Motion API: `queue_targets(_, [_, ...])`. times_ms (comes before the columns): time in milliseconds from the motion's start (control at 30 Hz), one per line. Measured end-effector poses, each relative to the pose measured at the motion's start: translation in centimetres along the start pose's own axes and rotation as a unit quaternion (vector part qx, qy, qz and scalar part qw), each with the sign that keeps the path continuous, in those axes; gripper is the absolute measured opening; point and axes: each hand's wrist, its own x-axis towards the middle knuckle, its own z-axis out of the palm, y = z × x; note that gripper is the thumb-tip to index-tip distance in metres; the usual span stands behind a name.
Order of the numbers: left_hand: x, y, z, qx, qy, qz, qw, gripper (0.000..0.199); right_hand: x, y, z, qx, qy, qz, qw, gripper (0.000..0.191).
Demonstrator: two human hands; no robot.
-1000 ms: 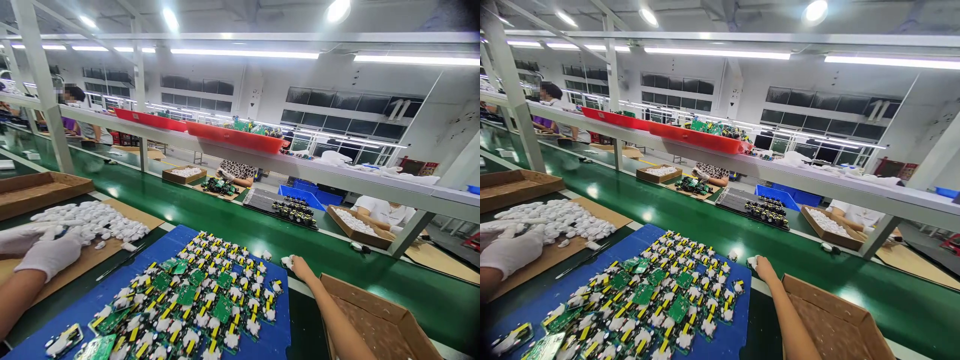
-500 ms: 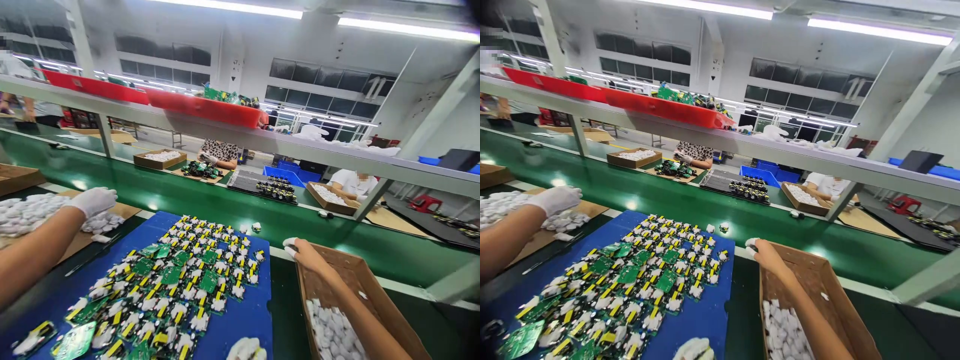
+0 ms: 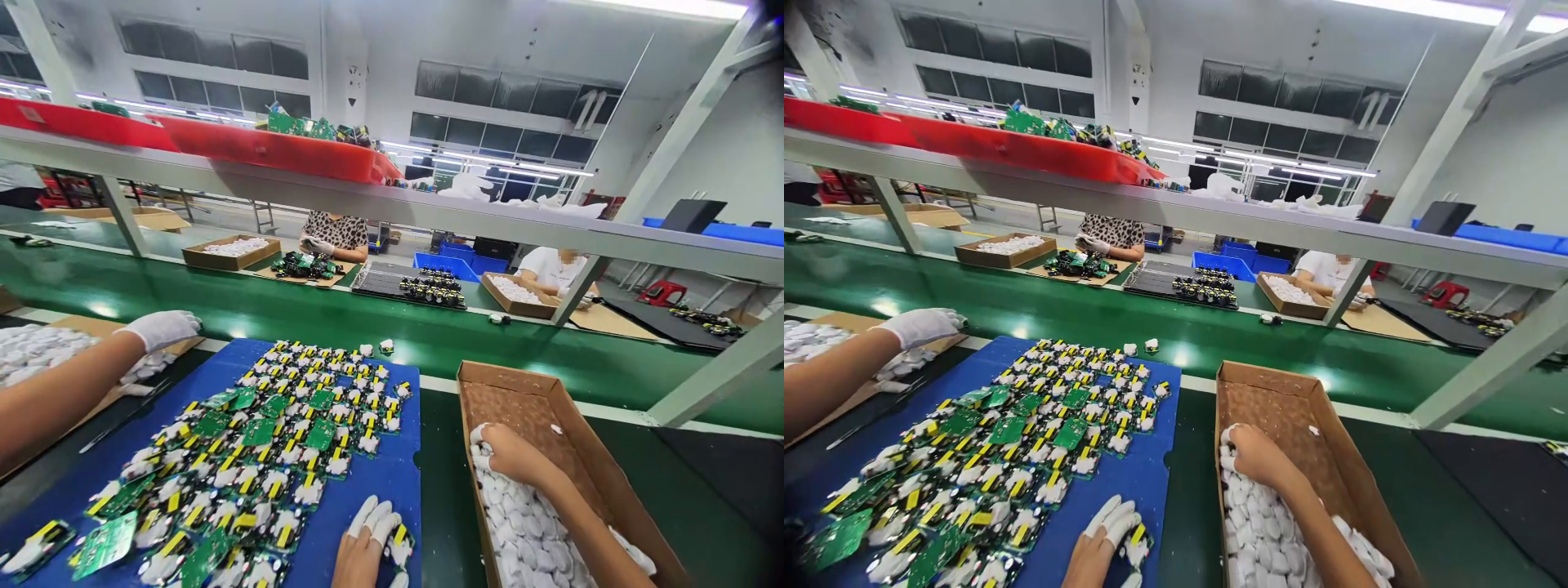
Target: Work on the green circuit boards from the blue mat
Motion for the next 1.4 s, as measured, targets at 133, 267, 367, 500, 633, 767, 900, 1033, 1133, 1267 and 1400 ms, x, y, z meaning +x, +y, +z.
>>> queue_targets(133, [-0.6,0.7,-0.2,-0.067,0.05,-0.048,0.995,0.043,-0.3,0.2,0.0,-0.042,-0.006,0.011,0.999,0.002])
queue_targets(267, [-0.8,1.7,-0.3,-0.134,0.094,-0.099,0.982,0.036,-1.1,-0.5,-0.9,-0.043,-0.016,-0.035,0.998,0.019])
queue_targets(367, [-0.6,2.6,-0.6,-0.229,0.089,-0.146,0.958,0.048,-1.7,-0.8,-1.6,-0.022,-0.016,-0.064,0.998,0.029])
queue_targets(500, [-0.1,4.4,-2.0,-0.48,0.04,-0.26,0.837,0.055,-2.3,-0.6,-2.2,0.017,-0.024,-0.096,0.995,0.035])
queue_targets(633, [0.7,6.9,-4.0,-0.621,0.042,-0.403,0.671,0.043,-2.8,-0.2,-2.7,0.04,-0.026,-0.1,0.994,0.036])
queue_targets(767, [1.4,8.8,-5.3,-0.676,0.034,-0.437,0.593,0.036,-3.1,-0.1,-2.7,0.047,-0.019,-0.091,0.995,0.04])
queue_targets(900, [1.3,9.6,-5.8,-0.709,-0.007,-0.431,0.558,0.03,-3.2,-0.1,-2.6,0.035,0.002,-0.074,0.997,0.037])
queue_targets(1033, [1.1,10.2,-6.0,-0.713,-0.015,-0.445,0.541,0.021,-3.2,0.0,-2.5,0.017,0.014,-0.073,0.997,0.039])
queue_targets(1133, [1.0,10.6,-6.3,-0.716,-0.016,-0.456,0.529,0.025,-3.2,0.1,-2.4,0.006,0.015,-0.082,0.997,0.043])
queue_targets(1267, [1.0,10.4,-6.3,-0.716,-0.005,-0.45,0.533,0.027,-3.0,0.5,-1.8,-0.021,0.02,-0.076,0.997,0.033])
queue_targets(1400, [0.4,9.3,-6.0,-0.699,-0.002,-0.4,0.593,0.034,-2.7,0.9,-1.1,-0.035,0.025,-0.065,0.997,0.028])
